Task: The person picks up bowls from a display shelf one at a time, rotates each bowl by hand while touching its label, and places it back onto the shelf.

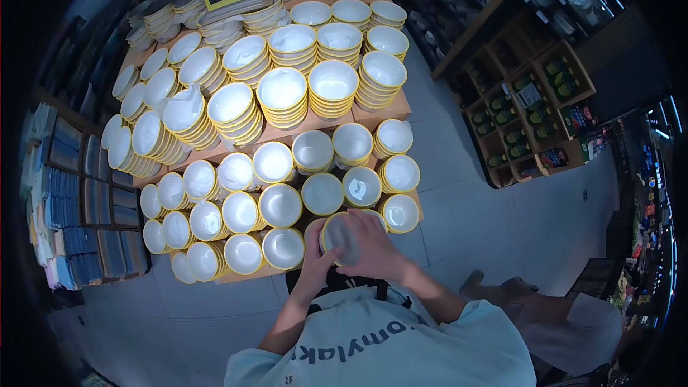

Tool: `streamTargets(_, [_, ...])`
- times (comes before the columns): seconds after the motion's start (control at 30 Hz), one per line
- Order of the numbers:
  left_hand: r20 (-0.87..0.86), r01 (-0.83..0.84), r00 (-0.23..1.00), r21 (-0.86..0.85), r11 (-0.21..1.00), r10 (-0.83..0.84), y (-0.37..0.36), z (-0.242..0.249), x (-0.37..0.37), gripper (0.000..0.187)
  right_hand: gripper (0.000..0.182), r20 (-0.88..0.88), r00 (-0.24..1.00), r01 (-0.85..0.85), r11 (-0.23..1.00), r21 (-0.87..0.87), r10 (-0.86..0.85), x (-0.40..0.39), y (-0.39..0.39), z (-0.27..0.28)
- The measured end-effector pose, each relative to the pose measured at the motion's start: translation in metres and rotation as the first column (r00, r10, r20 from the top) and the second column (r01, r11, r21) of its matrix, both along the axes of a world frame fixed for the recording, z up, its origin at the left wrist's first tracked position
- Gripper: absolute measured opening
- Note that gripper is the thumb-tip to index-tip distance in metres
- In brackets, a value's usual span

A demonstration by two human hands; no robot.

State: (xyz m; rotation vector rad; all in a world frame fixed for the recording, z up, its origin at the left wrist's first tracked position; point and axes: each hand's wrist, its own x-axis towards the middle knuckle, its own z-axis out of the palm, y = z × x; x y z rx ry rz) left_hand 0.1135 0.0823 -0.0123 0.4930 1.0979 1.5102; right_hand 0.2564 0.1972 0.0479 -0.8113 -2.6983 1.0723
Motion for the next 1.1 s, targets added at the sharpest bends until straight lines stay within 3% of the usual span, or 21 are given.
streamTargets(0.1, [0.029,-0.004,1.0,-0.026,1.0,0.004,0.0,-0.003,0.006,0.062,0.107,0.04,0.999,0.012,1.0,0.019,-0.012,0.001,0.018,0.0])
streamTargets(0.23, [-0.05,-0.206,0.978,-0.062,0.977,0.203,-0.009,-0.004,-0.001,0.055,0.108,0.093,0.99,0.1,0.991,0.093,-0.108,0.002,0.068,-0.01])
streamTargets(0.3, [-0.058,-0.261,0.965,-0.093,0.961,0.257,-0.016,-0.006,-0.009,0.049,0.104,0.179,0.967,0.127,0.951,0.28,-0.182,-0.001,0.091,-0.023])
streamTargets(0.33, [-0.068,-0.306,0.951,-0.093,0.948,0.3,-0.018,-0.004,-0.01,0.044,0.104,0.177,0.969,0.12,0.952,0.281,-0.174,-0.003,0.098,-0.031])
streamTargets(0.63, [-0.065,-0.408,0.913,-0.133,0.903,0.403,-0.04,-0.011,-0.016,0.034,0.098,0.208,0.968,0.077,0.954,0.29,-0.141,-0.016,0.11,-0.082])
streamTargets(1.1, [-0.11,-0.428,0.903,-0.143,0.892,0.416,-0.049,-0.018,-0.024,0.03,0.096,0.255,0.951,0.078,0.931,0.358,-0.178,-0.019,0.113,-0.115])
